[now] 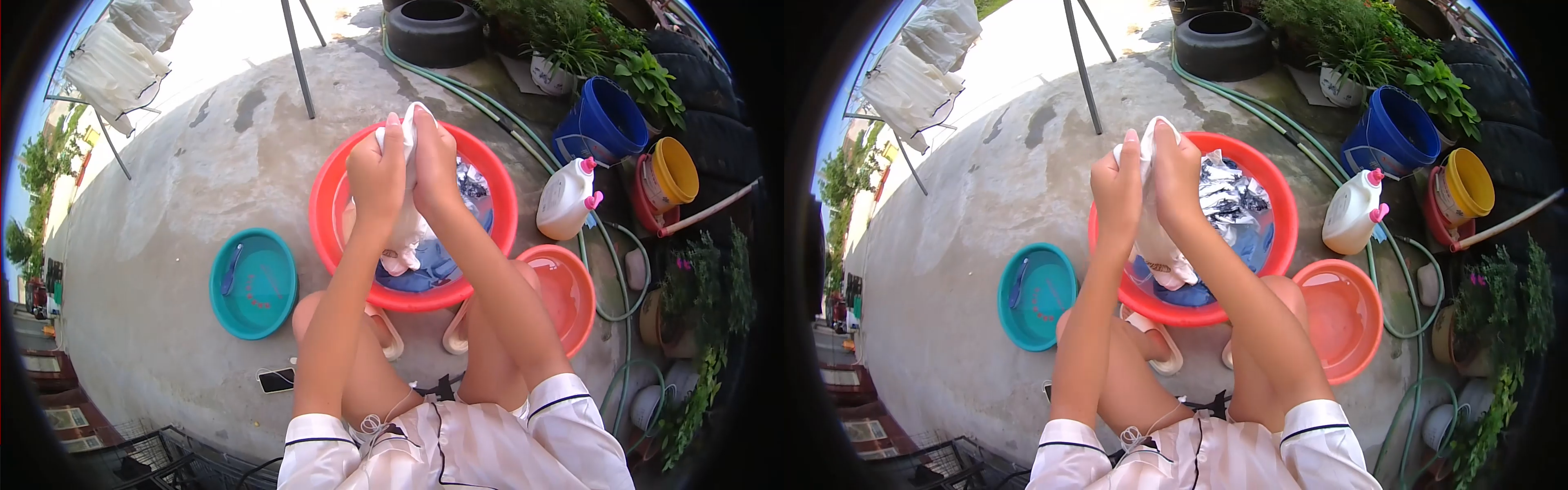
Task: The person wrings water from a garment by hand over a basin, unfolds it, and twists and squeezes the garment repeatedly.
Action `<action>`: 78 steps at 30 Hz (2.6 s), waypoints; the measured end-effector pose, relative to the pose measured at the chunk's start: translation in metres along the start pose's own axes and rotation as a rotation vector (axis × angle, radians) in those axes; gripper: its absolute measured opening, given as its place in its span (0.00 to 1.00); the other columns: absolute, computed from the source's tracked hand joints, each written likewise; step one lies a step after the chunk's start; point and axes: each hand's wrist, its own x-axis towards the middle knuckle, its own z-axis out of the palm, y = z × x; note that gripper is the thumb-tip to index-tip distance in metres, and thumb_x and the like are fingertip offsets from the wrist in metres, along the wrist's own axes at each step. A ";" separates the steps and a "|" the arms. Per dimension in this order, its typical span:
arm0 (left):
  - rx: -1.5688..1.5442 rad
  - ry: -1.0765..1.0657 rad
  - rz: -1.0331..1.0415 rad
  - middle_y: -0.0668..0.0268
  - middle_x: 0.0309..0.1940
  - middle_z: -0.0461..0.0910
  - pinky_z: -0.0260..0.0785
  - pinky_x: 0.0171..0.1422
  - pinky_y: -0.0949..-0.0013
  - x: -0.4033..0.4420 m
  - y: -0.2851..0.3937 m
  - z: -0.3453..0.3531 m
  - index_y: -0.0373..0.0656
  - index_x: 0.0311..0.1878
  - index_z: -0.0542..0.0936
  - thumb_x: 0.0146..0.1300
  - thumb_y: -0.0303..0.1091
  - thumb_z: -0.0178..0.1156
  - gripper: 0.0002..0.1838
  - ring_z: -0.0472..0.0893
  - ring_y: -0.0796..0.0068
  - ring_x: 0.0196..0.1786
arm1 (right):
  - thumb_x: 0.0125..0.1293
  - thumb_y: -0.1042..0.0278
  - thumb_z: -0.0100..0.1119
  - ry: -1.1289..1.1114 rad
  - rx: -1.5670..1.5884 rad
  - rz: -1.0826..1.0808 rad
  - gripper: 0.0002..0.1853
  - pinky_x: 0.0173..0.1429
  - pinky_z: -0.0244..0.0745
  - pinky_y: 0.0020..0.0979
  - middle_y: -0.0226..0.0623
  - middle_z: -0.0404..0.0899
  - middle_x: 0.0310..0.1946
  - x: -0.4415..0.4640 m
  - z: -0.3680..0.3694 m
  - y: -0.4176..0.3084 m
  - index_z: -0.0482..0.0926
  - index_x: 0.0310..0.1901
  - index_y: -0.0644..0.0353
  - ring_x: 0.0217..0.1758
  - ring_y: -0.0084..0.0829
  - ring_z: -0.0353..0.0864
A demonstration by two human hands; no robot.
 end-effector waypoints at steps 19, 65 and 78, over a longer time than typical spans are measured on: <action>0.223 -0.002 0.184 0.57 0.10 0.66 0.56 0.21 0.64 -0.017 0.008 0.013 0.35 0.18 0.70 0.62 0.43 0.51 0.23 0.65 0.73 0.14 | 0.65 0.59 0.45 0.058 0.108 0.160 0.14 0.25 0.64 0.24 0.27 0.68 0.19 0.008 -0.015 -0.003 0.69 0.24 0.55 0.21 0.20 0.69; -0.036 0.102 -0.020 0.64 0.11 0.68 0.58 0.23 0.67 0.010 -0.004 -0.002 0.35 0.19 0.71 0.63 0.42 0.50 0.22 0.65 0.79 0.18 | 0.64 0.59 0.46 -0.002 0.078 0.036 0.14 0.25 0.61 0.23 0.25 0.69 0.20 0.001 0.004 0.005 0.71 0.25 0.58 0.22 0.16 0.66; -0.254 0.179 -0.144 0.72 0.14 0.69 0.57 0.24 0.71 0.028 -0.017 -0.019 0.38 0.18 0.71 0.62 0.41 0.50 0.20 0.65 0.83 0.19 | 0.64 0.62 0.46 -0.165 -0.144 -0.082 0.13 0.28 0.63 0.21 0.27 0.72 0.23 -0.023 0.013 0.010 0.74 0.30 0.63 0.25 0.15 0.67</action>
